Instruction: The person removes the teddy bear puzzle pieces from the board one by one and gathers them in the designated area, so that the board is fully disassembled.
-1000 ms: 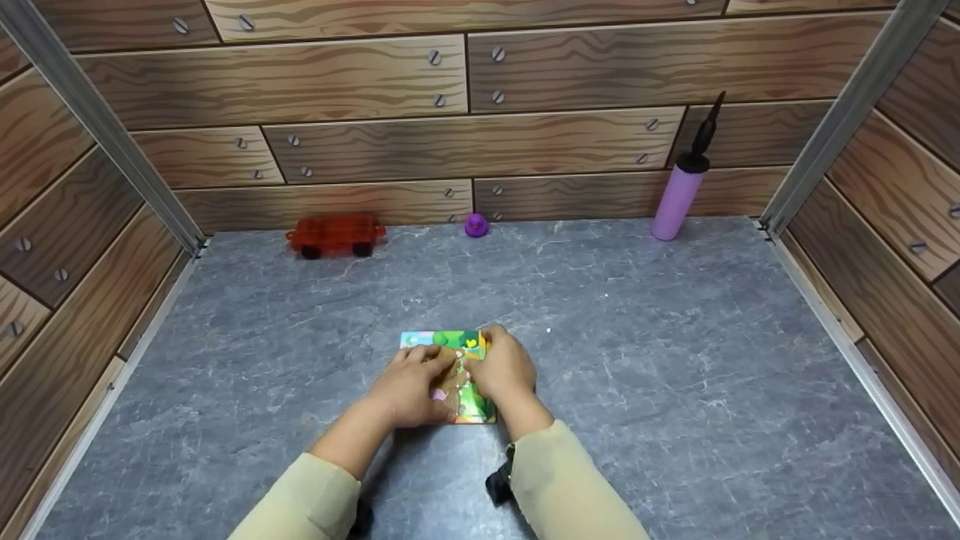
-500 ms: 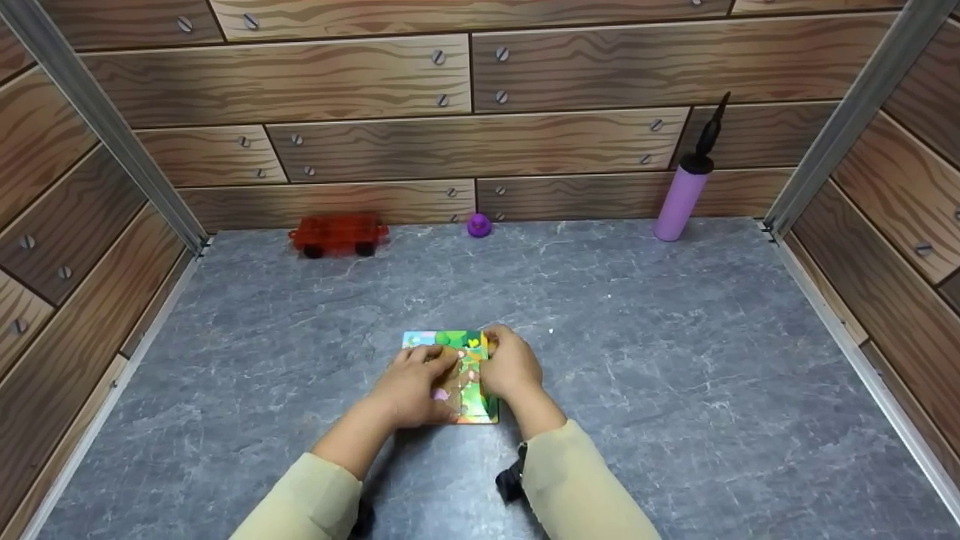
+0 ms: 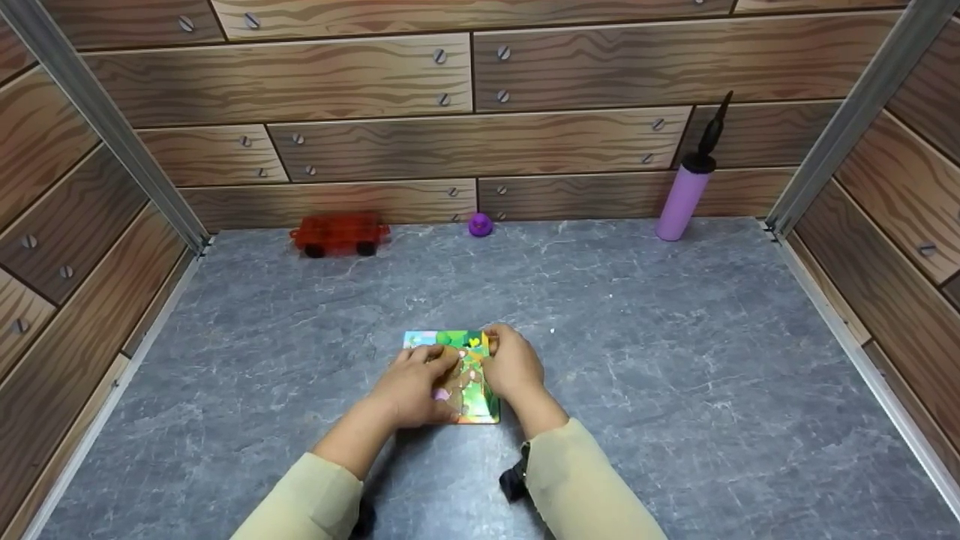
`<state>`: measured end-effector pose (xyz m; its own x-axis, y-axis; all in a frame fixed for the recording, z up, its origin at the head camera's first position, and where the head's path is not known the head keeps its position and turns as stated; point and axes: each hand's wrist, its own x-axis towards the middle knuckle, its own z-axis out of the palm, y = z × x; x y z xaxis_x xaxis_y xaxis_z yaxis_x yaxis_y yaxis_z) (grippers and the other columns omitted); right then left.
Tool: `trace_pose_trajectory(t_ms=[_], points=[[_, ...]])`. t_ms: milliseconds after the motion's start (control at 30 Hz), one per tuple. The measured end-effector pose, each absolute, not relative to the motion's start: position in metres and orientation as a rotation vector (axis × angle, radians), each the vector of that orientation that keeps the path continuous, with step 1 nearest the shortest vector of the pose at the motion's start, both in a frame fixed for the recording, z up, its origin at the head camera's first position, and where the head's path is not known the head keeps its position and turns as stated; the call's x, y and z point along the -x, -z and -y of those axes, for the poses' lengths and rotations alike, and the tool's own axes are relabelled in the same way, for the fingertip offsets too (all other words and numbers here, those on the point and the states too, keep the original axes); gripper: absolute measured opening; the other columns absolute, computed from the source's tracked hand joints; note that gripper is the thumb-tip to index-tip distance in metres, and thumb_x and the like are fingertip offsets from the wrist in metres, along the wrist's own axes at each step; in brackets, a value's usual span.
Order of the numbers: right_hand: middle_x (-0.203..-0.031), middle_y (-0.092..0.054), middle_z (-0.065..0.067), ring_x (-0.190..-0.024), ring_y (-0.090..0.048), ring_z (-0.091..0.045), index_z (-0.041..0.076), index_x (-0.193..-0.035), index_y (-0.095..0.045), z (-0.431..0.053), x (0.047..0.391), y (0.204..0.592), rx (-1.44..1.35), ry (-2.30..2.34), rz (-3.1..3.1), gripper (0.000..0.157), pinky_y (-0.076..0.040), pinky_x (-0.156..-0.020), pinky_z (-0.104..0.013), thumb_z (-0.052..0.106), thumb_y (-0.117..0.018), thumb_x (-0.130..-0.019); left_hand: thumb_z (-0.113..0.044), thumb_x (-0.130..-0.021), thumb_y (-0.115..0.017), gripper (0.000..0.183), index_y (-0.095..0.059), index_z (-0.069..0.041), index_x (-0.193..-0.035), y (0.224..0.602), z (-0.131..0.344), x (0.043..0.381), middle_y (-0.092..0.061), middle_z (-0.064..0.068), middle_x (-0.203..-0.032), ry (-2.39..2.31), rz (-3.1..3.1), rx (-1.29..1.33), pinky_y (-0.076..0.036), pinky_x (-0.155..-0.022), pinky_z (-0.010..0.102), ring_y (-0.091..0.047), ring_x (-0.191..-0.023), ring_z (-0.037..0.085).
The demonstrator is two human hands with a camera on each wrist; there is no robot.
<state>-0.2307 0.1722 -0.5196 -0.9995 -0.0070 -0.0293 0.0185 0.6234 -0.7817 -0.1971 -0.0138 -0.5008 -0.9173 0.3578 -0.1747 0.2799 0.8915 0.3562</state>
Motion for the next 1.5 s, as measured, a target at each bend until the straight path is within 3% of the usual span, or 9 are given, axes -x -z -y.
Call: trace_pose_trajectory(t_ms=[700, 1067, 1500], points=[[-0.102, -0.059, -0.015, -0.095, -0.058, -0.031, -0.010, -0.136, -0.058, -0.201, 0.250, 0.511, 0.079, 1.289, -2.856, 0.039, -0.051, -0.089, -0.049, -0.006, -0.066, -0.097, -0.052, -0.082, -0.089, 0.089, -0.053, -0.024, -0.158, 0.503, 0.015, 0.196, -0.043, 0.005, -0.162, -0.488, -2.840, -0.497, -0.034, -0.121, 0.055, -0.038, -0.147, 0.035], [-0.102, -0.056, -0.015, -0.095, -0.055, -0.030, -0.010, -0.141, -0.056, -0.221, 0.264, 0.510, -0.027, 1.287, -2.855, 0.041, -0.048, -0.084, -0.044, -0.004, -0.062, -0.101, -0.049, -0.083, -0.089, 0.091, -0.049, -0.024, -0.160, 0.502, 0.016, 0.195, -0.041, 0.006, -0.164, -0.505, -2.819, -0.501, -0.032, -0.122, 0.055, -0.035, -0.149, 0.035], [-0.106, -0.057, -0.017, -0.100, -0.055, -0.033, -0.008, -0.143, -0.054, -0.230, 0.274, 0.518, -0.096, 1.235, -2.836, 0.041, -0.046, -0.090, -0.047, 0.002, -0.063, -0.104, -0.048, -0.084, -0.089, 0.090, -0.049, -0.023, -0.160, 0.502, 0.018, 0.195, -0.040, 0.007, -0.165, -0.538, -2.805, -0.510, -0.029, -0.123, 0.057, -0.033, -0.150, 0.036]])
